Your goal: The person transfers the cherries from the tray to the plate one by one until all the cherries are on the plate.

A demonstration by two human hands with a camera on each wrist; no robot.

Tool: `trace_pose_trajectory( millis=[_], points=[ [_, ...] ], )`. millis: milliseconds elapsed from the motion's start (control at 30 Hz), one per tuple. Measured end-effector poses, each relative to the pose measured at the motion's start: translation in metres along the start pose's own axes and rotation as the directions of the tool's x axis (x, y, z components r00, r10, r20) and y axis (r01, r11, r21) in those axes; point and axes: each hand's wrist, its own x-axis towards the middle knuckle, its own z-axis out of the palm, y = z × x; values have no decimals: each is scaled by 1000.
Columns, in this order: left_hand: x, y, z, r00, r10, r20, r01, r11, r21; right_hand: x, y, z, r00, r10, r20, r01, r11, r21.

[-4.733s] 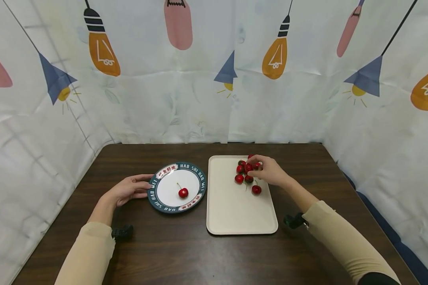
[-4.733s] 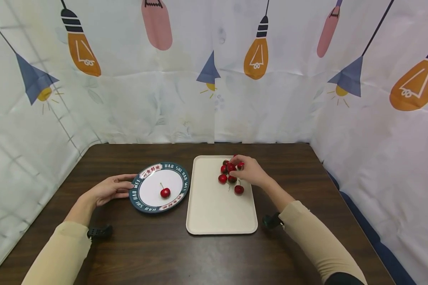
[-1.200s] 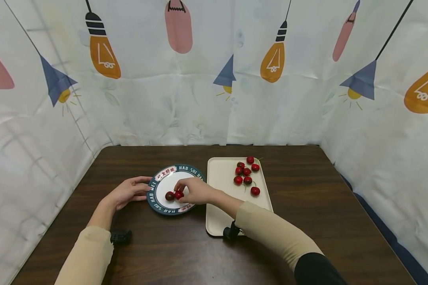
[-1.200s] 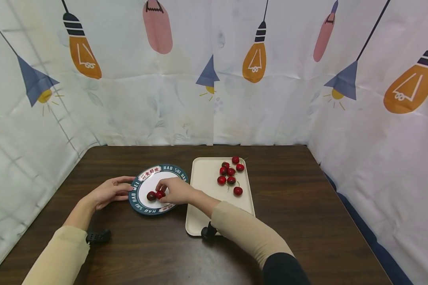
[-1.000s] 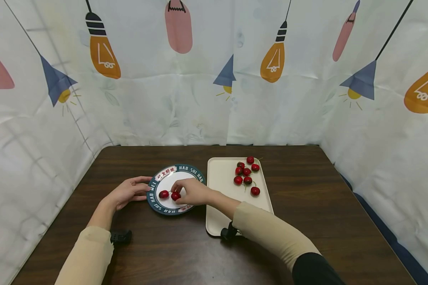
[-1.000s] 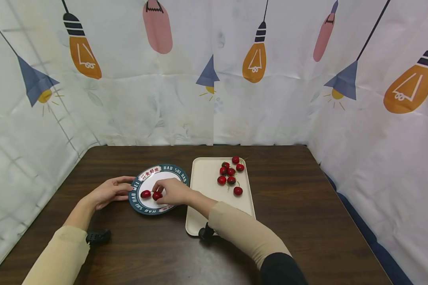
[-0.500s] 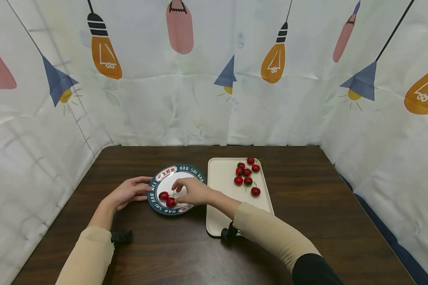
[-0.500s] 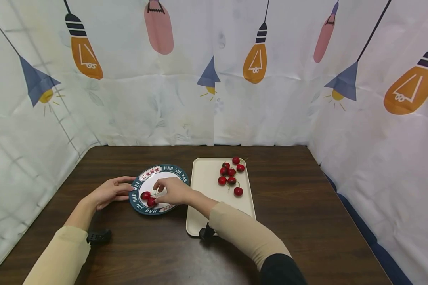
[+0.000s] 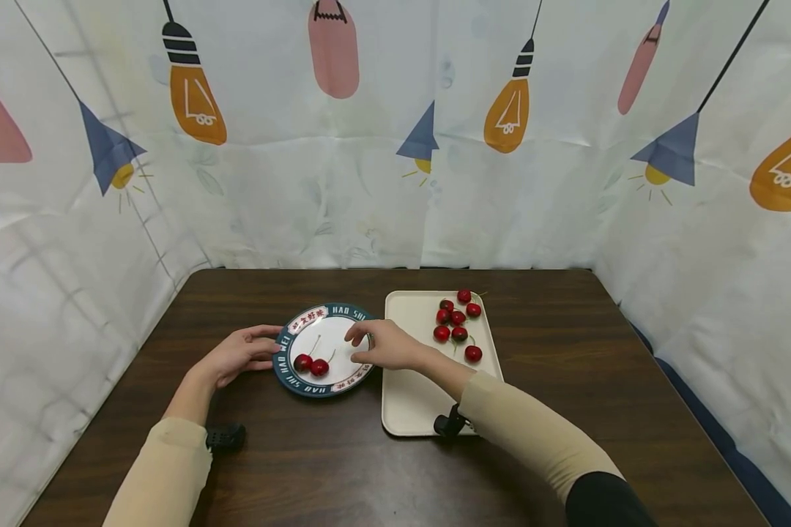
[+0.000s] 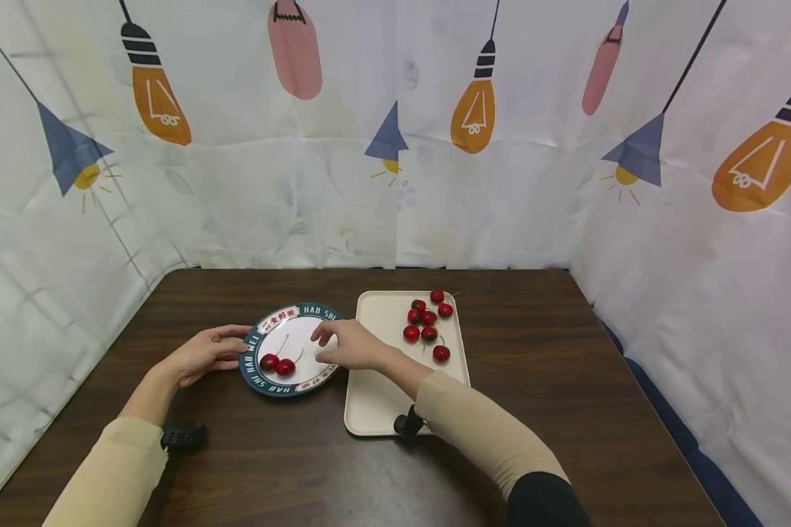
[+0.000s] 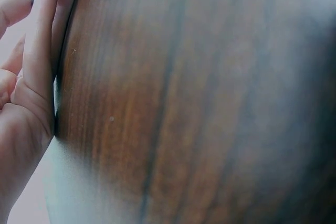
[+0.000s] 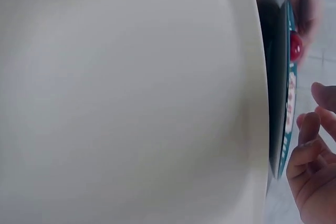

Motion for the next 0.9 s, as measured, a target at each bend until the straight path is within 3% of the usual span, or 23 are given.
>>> trace_pose_trajectory(
  millis=[300,900],
  points=[
    [0,1,0,1000,-4,-11,4,1000,5,-27,14,-18,1000,10,-22,-9,1000,18],
    [1,-1,1,1000,-6,-18,6,1000,11,-88,41,-50,992,99,-82,-97,995,37]
  ],
)
